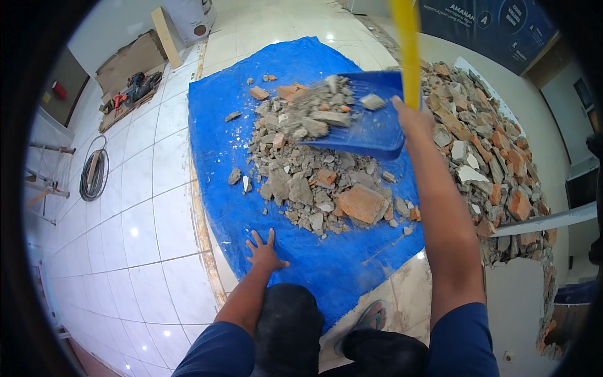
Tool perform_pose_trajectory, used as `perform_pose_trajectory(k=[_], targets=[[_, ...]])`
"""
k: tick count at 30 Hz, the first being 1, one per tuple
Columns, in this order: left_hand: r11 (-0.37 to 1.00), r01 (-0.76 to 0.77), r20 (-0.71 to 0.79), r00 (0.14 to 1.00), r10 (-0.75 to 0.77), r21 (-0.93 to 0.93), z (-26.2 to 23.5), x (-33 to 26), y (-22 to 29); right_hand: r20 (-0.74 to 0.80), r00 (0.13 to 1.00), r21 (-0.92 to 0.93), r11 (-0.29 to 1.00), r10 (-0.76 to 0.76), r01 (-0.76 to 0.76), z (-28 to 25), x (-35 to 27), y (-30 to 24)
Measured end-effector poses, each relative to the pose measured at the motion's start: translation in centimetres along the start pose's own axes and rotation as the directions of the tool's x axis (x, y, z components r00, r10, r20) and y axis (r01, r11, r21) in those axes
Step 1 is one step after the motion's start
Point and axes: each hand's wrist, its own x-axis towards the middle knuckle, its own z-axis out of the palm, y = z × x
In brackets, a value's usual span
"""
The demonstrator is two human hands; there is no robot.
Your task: The person uses a dustpan and broom to sweep construction debris from a tiled floor onto a blue tarp. They repeatedly gather rubble and transfer it onto the tarp, then lift the tarp to bundle the collected debris.
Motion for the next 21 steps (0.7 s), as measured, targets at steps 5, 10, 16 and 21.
perform_pose_trajectory(k=[5, 10, 16, 21], targets=[[1.000, 0.011, 0.008, 1.000, -0.011, -0.014, 0.1, 0.2, 0.2, 0.029, 0.994, -0.419, 0.902, -0.105, 0.107, -0.2, 1.2, -6.0], [0.998, -0.051, -0.019, 0.999, 0.051, -0.024, 0.9, 1.2, -0.5, 0.009, 0.999, -0.407, 0.912, -0.051, 0.051, -8.5, 2.4, -4.2], [0.976, -0.141, -0.080, 0.985, 0.156, 0.165, 2.5, 2.9, -1.2, -0.289, 0.952, -0.172, 0.972, 0.104, -0.159, -29.0, -4.7, 13.5], [0.959, -0.110, -0.043, 0.991, 0.126, 0.261, 2.3, 3.5, -1.0, -0.523, 0.694, 0.366, 0.865, 0.495, -0.342, -43.1, -22.6, 28.9]])
